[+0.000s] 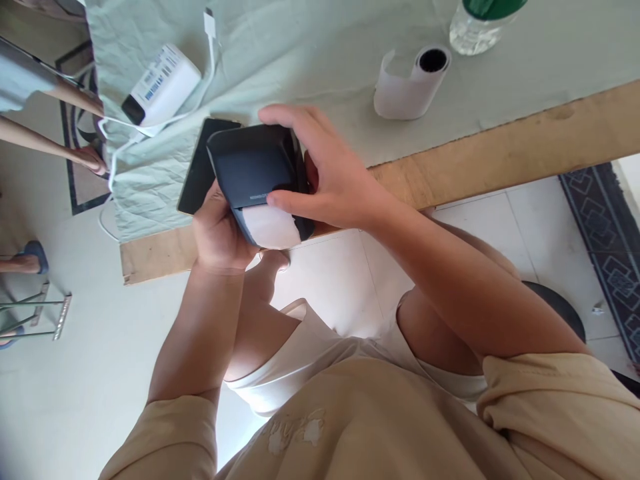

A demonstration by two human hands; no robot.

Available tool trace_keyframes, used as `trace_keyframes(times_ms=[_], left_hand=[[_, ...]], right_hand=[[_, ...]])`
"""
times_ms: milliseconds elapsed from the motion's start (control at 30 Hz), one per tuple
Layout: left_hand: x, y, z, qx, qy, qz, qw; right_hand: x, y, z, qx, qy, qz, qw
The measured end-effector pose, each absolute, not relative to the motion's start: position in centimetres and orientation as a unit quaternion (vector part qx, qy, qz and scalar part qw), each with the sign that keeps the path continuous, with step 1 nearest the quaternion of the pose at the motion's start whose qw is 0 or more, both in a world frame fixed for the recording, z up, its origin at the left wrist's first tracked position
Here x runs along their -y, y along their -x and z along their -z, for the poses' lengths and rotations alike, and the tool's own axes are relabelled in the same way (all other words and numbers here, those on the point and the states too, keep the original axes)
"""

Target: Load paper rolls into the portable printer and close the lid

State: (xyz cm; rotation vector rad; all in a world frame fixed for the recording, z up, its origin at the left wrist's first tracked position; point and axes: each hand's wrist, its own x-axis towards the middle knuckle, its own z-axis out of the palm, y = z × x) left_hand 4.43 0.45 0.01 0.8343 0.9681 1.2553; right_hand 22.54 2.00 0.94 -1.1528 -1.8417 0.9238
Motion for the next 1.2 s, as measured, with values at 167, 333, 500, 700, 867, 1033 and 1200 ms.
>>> trace_keyframes(times_ms=[167, 333, 500, 700, 867, 1033, 1200], left_hand=[[-0.3, -4.4, -0.5, -0.393, -0.361, -0.512, 0.673], [-0.1, -4.4, -0.1, -0.402, -0.38, -0.521, 0.65], [-0.1, -4.5, 0.2, -0.411, -0.396, -0.524, 0.632], [-0.1, -4.6, 0.2, -0.426, -0.409, -0.502, 0.632], [0.0, -4.4, 0.2, -0.438, -0.399, -0.496, 0.635], [0.1, -4.3, 0.3, -0.429, -0.412, -0.491, 0.637], [0.2, -4.2, 0.1, -0.409, -0.438, -0.482, 0.639]], right_hand=[[-2.2, -22.4, -2.3, 0.752, 0.507, -0.168, 0.387], [-2.8, -22.9, -2.4, 0.799, 0.438, -0.22, 0.349], [-2.9, -23.1, -3.0, 0.796, 0.453, -0.22, 0.335], [-2.6, -22.8, -4.5, 0.734, 0.493, -0.183, 0.43], [-2.8, -22.6, -4.9, 0.714, 0.514, -0.171, 0.444], [-2.1, -21.6, -5.8, 0.789, 0.578, -0.123, 0.167], [-1.9, -21.1, -6.3, 0.806, 0.583, -0.099, 0.036]])
